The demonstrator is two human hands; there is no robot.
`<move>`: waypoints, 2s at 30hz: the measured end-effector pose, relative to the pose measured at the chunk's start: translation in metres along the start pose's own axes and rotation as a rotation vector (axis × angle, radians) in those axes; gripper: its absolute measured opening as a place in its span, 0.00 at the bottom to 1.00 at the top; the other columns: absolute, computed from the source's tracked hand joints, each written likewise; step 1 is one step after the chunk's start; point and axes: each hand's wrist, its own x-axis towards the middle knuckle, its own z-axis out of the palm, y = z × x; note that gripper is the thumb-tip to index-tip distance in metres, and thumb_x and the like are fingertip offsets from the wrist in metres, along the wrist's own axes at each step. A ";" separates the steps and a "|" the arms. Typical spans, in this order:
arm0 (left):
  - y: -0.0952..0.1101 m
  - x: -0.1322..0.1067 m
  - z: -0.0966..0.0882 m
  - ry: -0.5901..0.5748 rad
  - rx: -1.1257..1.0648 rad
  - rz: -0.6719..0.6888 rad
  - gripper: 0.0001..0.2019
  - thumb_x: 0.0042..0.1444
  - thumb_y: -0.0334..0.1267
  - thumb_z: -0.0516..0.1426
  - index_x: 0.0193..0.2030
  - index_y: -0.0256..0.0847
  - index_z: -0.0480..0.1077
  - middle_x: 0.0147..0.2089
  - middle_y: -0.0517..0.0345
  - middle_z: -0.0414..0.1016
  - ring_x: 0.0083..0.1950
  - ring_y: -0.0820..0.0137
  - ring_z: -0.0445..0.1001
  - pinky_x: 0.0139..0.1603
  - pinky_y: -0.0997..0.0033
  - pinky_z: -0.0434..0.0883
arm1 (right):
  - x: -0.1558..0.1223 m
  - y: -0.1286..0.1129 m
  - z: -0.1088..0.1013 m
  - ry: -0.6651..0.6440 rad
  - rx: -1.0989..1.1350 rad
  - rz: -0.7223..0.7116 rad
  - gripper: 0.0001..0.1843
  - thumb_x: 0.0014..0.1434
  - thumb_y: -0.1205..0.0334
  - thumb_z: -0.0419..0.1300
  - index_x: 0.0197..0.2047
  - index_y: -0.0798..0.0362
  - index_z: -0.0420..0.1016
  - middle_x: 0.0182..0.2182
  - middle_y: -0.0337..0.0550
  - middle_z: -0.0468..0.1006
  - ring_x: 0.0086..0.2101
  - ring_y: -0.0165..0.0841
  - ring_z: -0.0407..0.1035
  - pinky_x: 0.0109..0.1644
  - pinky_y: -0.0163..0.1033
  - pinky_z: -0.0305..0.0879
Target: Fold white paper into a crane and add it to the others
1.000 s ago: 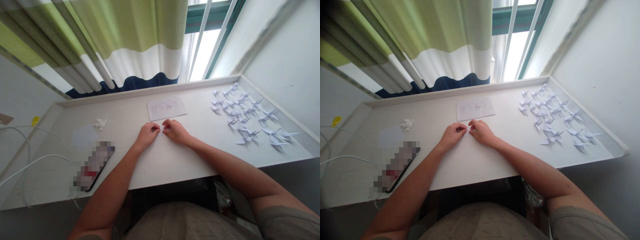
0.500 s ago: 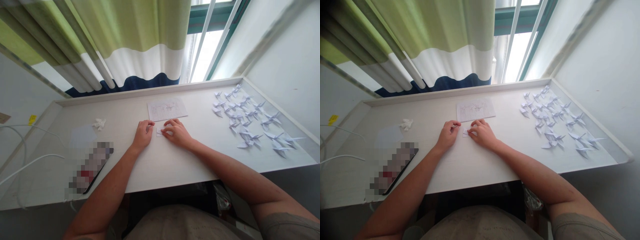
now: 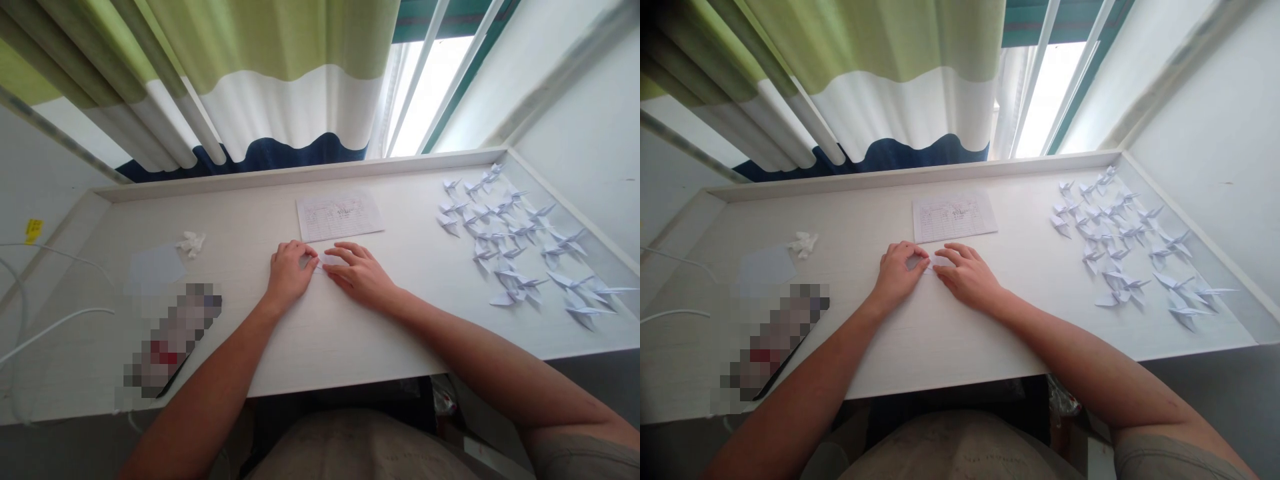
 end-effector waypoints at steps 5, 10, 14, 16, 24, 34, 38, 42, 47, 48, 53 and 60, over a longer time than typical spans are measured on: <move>-0.009 0.002 -0.007 -0.028 -0.094 0.077 0.05 0.65 0.35 0.62 0.37 0.46 0.78 0.45 0.54 0.82 0.54 0.56 0.74 0.61 0.51 0.71 | -0.002 -0.001 -0.003 -0.065 0.011 -0.050 0.18 0.76 0.66 0.54 0.58 0.48 0.84 0.60 0.48 0.83 0.61 0.45 0.74 0.66 0.56 0.68; -0.012 0.002 -0.012 -0.038 -0.154 0.103 0.04 0.64 0.35 0.63 0.38 0.45 0.79 0.45 0.54 0.84 0.55 0.58 0.75 0.63 0.53 0.71 | -0.005 0.001 -0.002 -0.092 -0.027 -0.064 0.18 0.76 0.67 0.55 0.61 0.50 0.82 0.62 0.48 0.82 0.62 0.46 0.74 0.65 0.55 0.68; -0.009 0.002 -0.010 -0.038 -0.125 0.079 0.02 0.62 0.35 0.65 0.37 0.46 0.80 0.45 0.55 0.84 0.55 0.57 0.75 0.63 0.51 0.71 | -0.005 0.000 -0.002 -0.107 -0.030 -0.078 0.19 0.75 0.67 0.55 0.62 0.50 0.81 0.61 0.51 0.82 0.61 0.47 0.74 0.62 0.55 0.70; -0.008 0.002 -0.008 -0.034 -0.112 0.062 0.03 0.62 0.35 0.65 0.36 0.47 0.80 0.45 0.55 0.84 0.55 0.56 0.75 0.63 0.51 0.71 | -0.005 -0.002 -0.003 -0.112 -0.039 -0.089 0.19 0.74 0.68 0.56 0.62 0.50 0.81 0.60 0.52 0.83 0.59 0.47 0.75 0.59 0.54 0.71; -0.006 0.001 -0.006 -0.014 -0.095 0.038 0.05 0.61 0.34 0.65 0.34 0.47 0.79 0.45 0.55 0.84 0.55 0.55 0.75 0.63 0.49 0.70 | -0.013 -0.011 -0.001 -0.124 -0.136 -0.146 0.21 0.72 0.73 0.54 0.63 0.57 0.79 0.62 0.55 0.81 0.57 0.47 0.74 0.55 0.51 0.73; 0.003 -0.004 0.001 0.028 0.021 0.002 0.05 0.63 0.34 0.64 0.35 0.46 0.77 0.44 0.55 0.83 0.53 0.53 0.73 0.57 0.49 0.68 | -0.011 -0.011 -0.006 -0.130 -0.058 -0.096 0.18 0.74 0.68 0.55 0.60 0.53 0.81 0.60 0.52 0.83 0.54 0.47 0.74 0.54 0.52 0.72; 0.000 -0.004 0.002 0.056 0.033 0.037 0.04 0.65 0.35 0.63 0.37 0.45 0.77 0.43 0.55 0.83 0.52 0.55 0.75 0.56 0.51 0.69 | -0.010 -0.008 -0.006 -0.116 -0.040 -0.050 0.17 0.74 0.66 0.57 0.59 0.49 0.82 0.59 0.51 0.82 0.59 0.49 0.70 0.59 0.55 0.70; -0.002 -0.005 -0.008 0.061 0.028 0.094 0.05 0.67 0.34 0.59 0.39 0.42 0.77 0.40 0.53 0.82 0.46 0.60 0.76 0.52 0.56 0.72 | -0.010 -0.010 -0.005 -0.096 -0.067 -0.024 0.17 0.72 0.67 0.59 0.58 0.47 0.84 0.59 0.51 0.81 0.60 0.49 0.69 0.60 0.56 0.70; 0.014 -0.018 -0.030 -0.269 0.245 0.326 0.10 0.71 0.36 0.57 0.46 0.41 0.81 0.46 0.50 0.83 0.51 0.56 0.76 0.54 0.54 0.74 | -0.011 -0.015 -0.006 -0.092 -0.103 -0.012 0.18 0.72 0.67 0.58 0.60 0.51 0.83 0.59 0.54 0.82 0.57 0.49 0.72 0.59 0.55 0.71; 0.019 -0.023 -0.033 -0.293 0.338 0.340 0.11 0.72 0.38 0.57 0.50 0.40 0.81 0.51 0.47 0.82 0.55 0.53 0.75 0.54 0.52 0.74 | -0.011 -0.016 -0.007 -0.097 -0.099 -0.009 0.18 0.72 0.67 0.58 0.60 0.51 0.82 0.58 0.53 0.82 0.56 0.48 0.73 0.59 0.55 0.72; 0.033 -0.053 -0.030 -0.306 0.570 0.346 0.23 0.71 0.39 0.57 0.70 0.33 0.70 0.68 0.39 0.74 0.66 0.48 0.70 0.65 0.48 0.71 | -0.010 -0.016 -0.013 -0.135 -0.053 -0.024 0.20 0.68 0.72 0.58 0.60 0.54 0.80 0.60 0.53 0.83 0.56 0.47 0.75 0.60 0.55 0.71; 0.024 -0.073 -0.015 -0.230 0.617 0.325 0.26 0.75 0.39 0.50 0.76 0.38 0.63 0.75 0.42 0.69 0.71 0.50 0.69 0.71 0.48 0.65 | -0.004 -0.012 -0.017 -0.172 -0.011 -0.031 0.19 0.67 0.73 0.57 0.57 0.57 0.81 0.57 0.54 0.84 0.53 0.47 0.77 0.59 0.55 0.72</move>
